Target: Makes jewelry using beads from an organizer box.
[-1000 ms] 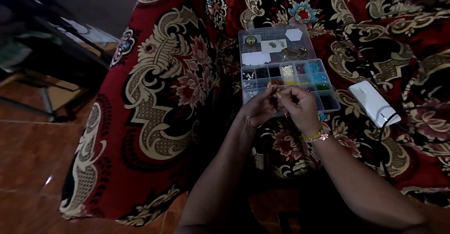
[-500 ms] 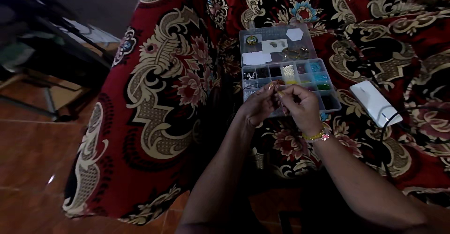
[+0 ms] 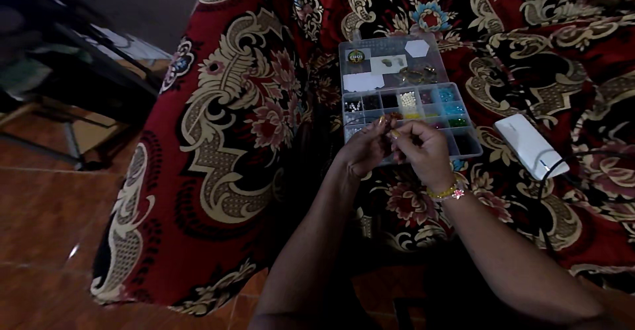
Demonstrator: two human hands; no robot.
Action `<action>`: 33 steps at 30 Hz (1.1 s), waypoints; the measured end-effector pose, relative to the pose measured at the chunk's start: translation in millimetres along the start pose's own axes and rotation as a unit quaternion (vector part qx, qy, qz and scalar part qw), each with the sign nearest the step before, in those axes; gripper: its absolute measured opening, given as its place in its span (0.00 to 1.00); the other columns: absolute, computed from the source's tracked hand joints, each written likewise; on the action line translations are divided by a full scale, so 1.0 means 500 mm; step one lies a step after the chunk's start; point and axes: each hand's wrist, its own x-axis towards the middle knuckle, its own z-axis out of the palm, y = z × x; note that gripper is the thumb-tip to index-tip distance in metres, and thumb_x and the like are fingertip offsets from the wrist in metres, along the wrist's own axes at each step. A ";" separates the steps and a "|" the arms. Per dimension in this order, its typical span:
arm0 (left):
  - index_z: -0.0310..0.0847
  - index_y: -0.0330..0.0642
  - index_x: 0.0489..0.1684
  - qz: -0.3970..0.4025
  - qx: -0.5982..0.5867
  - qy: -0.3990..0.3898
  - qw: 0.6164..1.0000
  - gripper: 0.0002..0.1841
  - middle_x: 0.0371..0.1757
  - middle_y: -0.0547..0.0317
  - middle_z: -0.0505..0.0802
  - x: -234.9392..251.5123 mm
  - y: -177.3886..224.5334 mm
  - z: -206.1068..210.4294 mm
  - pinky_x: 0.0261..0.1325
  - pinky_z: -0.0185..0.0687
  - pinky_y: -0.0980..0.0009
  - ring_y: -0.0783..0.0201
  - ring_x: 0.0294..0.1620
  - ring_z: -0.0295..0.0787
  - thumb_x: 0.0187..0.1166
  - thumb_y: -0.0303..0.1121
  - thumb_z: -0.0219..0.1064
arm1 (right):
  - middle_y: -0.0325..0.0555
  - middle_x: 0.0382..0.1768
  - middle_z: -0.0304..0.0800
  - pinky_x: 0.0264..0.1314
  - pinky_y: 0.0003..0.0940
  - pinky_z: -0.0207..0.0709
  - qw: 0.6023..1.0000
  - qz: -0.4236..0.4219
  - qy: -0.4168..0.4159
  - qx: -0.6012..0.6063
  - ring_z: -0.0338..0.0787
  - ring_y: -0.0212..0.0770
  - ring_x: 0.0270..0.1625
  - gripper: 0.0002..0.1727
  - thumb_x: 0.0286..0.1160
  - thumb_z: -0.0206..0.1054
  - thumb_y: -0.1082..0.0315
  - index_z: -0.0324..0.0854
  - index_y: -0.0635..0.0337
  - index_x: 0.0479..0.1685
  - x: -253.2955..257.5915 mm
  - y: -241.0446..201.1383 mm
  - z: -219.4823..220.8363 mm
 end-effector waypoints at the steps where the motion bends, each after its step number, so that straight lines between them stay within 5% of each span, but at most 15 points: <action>1: 0.83 0.49 0.47 -0.001 -0.002 0.001 1.000 0.13 0.38 0.63 0.91 0.000 0.000 0.000 0.42 0.87 0.75 0.72 0.35 0.88 0.92 0.37 0.50 | 0.34 0.22 0.87 0.24 0.23 0.85 1.000 -0.001 -0.001 -0.001 0.86 0.27 0.20 0.03 0.75 0.66 0.72 0.85 0.60 0.37 0.000 0.001 0.000; 23: 0.83 0.45 0.50 0.017 0.061 0.038 0.997 0.12 0.45 0.62 0.93 -0.001 0.009 0.001 0.47 0.87 0.72 0.71 0.39 0.89 0.92 0.30 0.50 | 0.32 0.21 0.86 0.26 0.24 0.86 1.000 -0.002 0.001 -0.009 0.86 0.27 0.20 0.04 0.74 0.65 0.72 0.84 0.58 0.35 0.001 0.005 0.001; 33: 0.82 0.32 0.52 0.093 0.197 0.052 0.975 0.09 0.39 0.61 0.90 -0.003 0.015 0.011 0.51 0.86 0.71 0.72 0.39 0.87 0.87 0.22 0.54 | 0.33 0.26 0.87 0.30 0.24 0.87 0.997 -0.013 -0.024 -0.074 0.87 0.25 0.25 0.10 0.83 0.63 0.64 0.85 0.62 0.40 0.007 0.011 -0.014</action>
